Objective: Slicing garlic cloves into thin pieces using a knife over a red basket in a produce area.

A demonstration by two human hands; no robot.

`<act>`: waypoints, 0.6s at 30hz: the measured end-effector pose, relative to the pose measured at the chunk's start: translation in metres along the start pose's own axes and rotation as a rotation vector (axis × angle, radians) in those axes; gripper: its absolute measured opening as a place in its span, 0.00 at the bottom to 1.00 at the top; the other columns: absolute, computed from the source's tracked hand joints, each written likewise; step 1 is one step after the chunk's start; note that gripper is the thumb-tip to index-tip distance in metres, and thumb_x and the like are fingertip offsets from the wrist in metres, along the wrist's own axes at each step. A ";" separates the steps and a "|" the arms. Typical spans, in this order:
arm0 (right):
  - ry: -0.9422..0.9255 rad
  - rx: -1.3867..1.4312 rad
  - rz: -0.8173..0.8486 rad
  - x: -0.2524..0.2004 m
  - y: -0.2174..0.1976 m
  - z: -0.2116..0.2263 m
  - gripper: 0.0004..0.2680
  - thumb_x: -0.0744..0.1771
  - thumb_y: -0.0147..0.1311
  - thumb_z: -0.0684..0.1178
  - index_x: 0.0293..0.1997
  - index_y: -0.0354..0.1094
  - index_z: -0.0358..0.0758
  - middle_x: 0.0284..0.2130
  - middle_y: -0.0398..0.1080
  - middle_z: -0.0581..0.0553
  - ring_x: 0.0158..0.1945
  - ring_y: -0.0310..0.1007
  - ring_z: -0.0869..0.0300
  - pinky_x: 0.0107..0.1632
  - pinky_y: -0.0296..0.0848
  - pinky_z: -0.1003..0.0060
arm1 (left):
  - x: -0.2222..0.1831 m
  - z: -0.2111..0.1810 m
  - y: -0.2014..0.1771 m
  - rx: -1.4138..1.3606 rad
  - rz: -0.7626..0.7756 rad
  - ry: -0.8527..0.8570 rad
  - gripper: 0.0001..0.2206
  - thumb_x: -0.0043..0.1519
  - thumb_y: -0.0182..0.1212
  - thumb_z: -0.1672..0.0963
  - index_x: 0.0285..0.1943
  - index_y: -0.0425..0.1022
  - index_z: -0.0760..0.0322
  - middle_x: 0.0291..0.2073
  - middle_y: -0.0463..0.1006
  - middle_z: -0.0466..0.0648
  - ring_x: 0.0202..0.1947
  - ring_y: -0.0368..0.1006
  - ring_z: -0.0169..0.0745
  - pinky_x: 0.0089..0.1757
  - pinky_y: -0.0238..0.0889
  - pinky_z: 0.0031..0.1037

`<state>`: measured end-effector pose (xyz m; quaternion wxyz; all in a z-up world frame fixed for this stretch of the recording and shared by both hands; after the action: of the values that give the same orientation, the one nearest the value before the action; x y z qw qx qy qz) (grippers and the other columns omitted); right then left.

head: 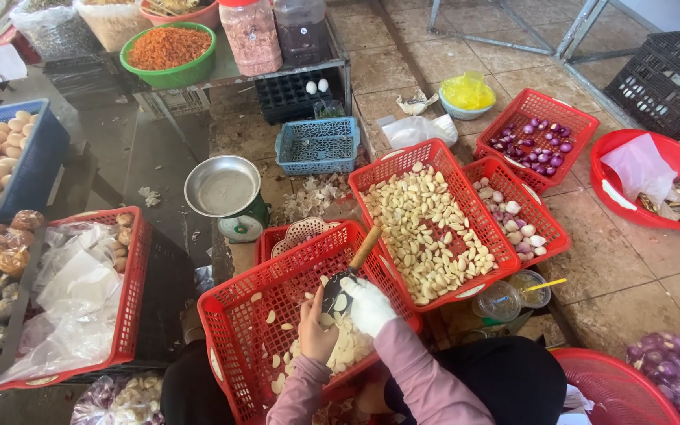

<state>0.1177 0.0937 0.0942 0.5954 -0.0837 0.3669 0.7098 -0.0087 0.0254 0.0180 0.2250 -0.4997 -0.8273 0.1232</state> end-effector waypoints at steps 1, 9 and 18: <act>-0.004 0.061 0.024 0.002 -0.002 -0.002 0.09 0.69 0.55 0.44 0.52 0.73 0.33 0.34 0.75 0.43 0.31 0.71 0.60 0.31 0.68 0.70 | 0.000 0.002 0.001 0.035 -0.007 0.010 0.42 0.42 0.55 0.68 0.73 0.63 0.56 0.47 0.72 0.49 0.40 0.73 0.42 0.41 0.71 0.22; -0.073 -1.018 -0.126 -0.011 0.003 0.019 0.23 0.67 0.40 0.71 0.37 0.79 0.44 0.23 0.73 0.50 0.28 0.73 0.59 0.36 0.70 0.65 | 0.003 0.019 0.001 0.065 -0.031 -0.001 0.43 0.43 0.55 0.69 0.75 0.61 0.58 0.49 0.71 0.52 0.41 0.72 0.42 0.42 0.74 0.21; -0.271 -1.654 -0.687 0.021 -0.114 0.149 0.15 0.65 0.54 0.57 0.54 0.71 0.45 0.42 0.77 0.37 0.42 0.80 0.43 0.46 0.78 0.48 | -0.007 0.062 -0.026 0.223 -0.193 -0.012 0.39 0.48 0.64 0.63 0.75 0.63 0.59 0.47 0.68 0.55 0.43 0.69 0.49 0.46 0.69 0.30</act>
<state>0.2621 0.2054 0.1413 0.5621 -0.5055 -0.3788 0.5339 -0.0563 0.0081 -0.0268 0.2850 -0.3889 -0.8541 0.1949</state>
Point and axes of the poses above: each hand's wrist, its own x-axis towards the middle knuckle, its own y-axis out of the palm, z = x × y, the point moved 3 cm from there along x, towards the middle knuckle
